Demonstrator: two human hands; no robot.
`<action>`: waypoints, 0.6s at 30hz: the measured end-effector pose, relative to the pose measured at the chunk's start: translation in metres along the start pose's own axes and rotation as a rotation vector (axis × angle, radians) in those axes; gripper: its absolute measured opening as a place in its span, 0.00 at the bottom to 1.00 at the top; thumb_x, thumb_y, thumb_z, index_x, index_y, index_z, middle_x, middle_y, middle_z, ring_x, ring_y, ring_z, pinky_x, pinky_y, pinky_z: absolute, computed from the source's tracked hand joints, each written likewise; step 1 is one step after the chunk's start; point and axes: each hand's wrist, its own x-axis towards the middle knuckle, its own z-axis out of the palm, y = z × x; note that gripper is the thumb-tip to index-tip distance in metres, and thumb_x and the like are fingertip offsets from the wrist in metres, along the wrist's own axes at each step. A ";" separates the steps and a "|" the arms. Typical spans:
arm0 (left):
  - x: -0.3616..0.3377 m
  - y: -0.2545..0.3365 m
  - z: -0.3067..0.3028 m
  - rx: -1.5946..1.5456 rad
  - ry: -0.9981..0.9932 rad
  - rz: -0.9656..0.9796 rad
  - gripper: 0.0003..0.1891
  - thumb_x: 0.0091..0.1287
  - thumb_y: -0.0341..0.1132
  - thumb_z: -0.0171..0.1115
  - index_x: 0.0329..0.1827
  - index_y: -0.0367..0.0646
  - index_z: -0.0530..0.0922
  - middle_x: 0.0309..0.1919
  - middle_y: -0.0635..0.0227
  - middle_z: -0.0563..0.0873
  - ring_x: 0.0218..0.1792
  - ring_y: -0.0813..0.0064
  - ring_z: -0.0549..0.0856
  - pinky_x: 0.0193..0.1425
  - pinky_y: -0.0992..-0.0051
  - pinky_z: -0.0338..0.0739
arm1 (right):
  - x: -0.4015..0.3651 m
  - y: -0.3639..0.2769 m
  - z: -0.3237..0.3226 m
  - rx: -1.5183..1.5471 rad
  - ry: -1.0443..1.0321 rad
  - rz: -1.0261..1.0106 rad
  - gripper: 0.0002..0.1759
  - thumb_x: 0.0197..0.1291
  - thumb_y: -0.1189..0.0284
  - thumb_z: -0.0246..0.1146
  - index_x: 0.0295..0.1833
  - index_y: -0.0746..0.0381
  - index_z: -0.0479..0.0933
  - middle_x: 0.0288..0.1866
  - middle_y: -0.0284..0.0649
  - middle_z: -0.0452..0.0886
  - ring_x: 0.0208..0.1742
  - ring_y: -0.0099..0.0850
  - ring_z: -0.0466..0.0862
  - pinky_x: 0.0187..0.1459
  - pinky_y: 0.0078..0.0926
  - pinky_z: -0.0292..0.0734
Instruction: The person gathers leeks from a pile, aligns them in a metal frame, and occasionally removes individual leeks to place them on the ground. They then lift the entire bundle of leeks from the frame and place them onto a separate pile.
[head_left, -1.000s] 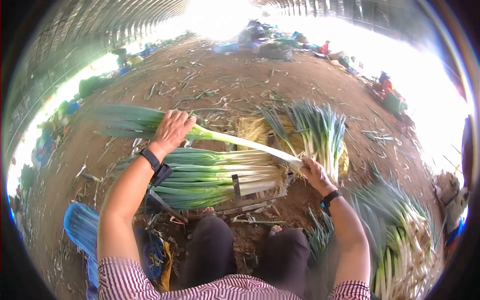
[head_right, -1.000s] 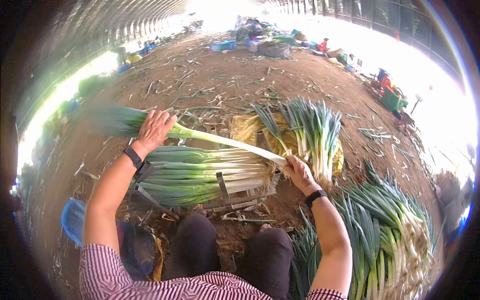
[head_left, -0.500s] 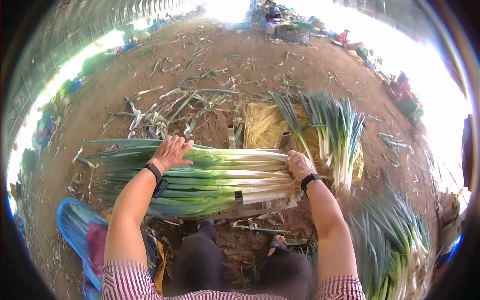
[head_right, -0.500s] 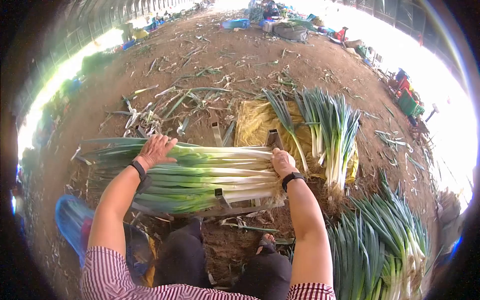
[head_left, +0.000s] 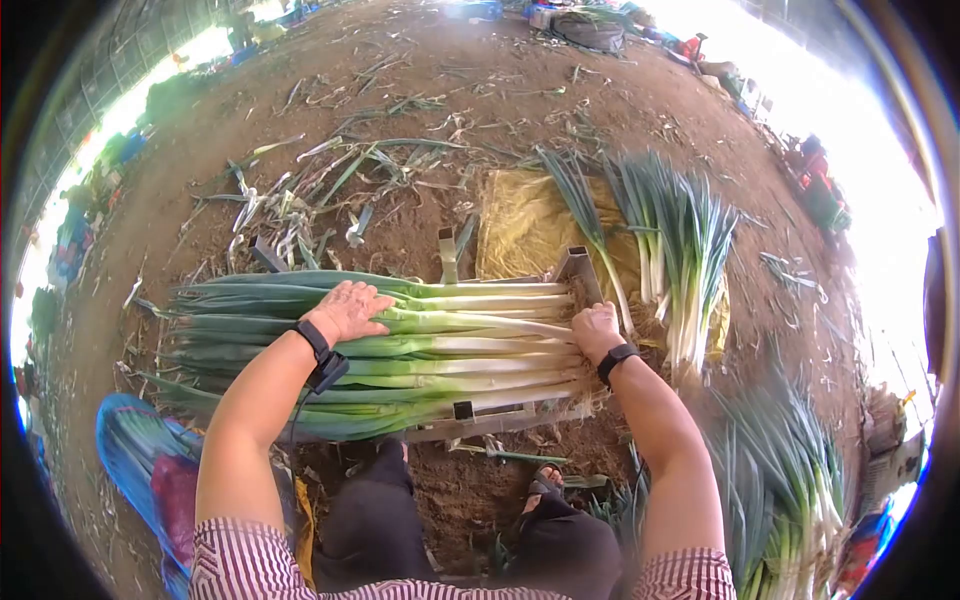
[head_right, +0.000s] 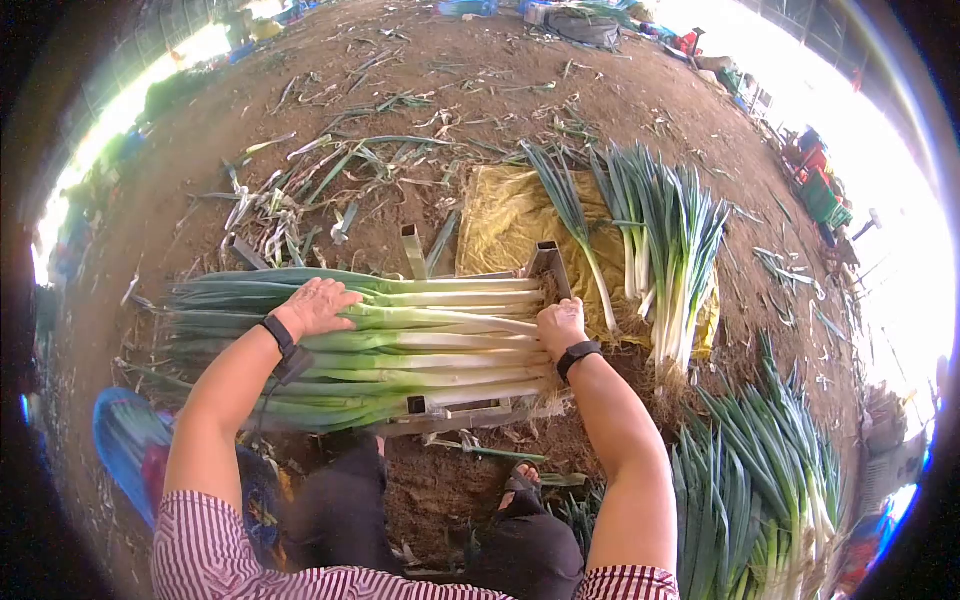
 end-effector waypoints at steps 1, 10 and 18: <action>0.000 0.000 0.003 -0.028 -0.002 -0.004 0.28 0.61 0.54 0.62 0.62 0.54 0.73 0.46 0.64 0.78 0.53 0.62 0.76 0.58 0.62 0.68 | 0.005 -0.002 0.005 0.016 0.013 0.017 0.12 0.61 0.67 0.57 0.43 0.53 0.85 0.45 0.36 0.86 0.50 0.33 0.83 0.48 0.33 0.75; -0.017 0.010 0.003 -0.064 -0.111 0.022 0.26 0.69 0.49 0.52 0.70 0.57 0.66 0.43 0.60 0.77 0.49 0.62 0.76 0.54 0.62 0.68 | -0.005 -0.004 0.005 0.211 0.019 -0.088 0.12 0.59 0.70 0.56 0.39 0.57 0.86 0.41 0.44 0.86 0.45 0.39 0.87 0.43 0.35 0.82; -0.019 0.027 0.005 -0.166 -0.260 -0.101 0.22 0.73 0.49 0.45 0.68 0.60 0.69 0.48 0.56 0.78 0.56 0.58 0.76 0.60 0.54 0.66 | 0.002 -0.008 0.024 0.172 0.100 -0.121 0.11 0.58 0.72 0.56 0.34 0.59 0.85 0.36 0.46 0.86 0.41 0.41 0.87 0.42 0.36 0.82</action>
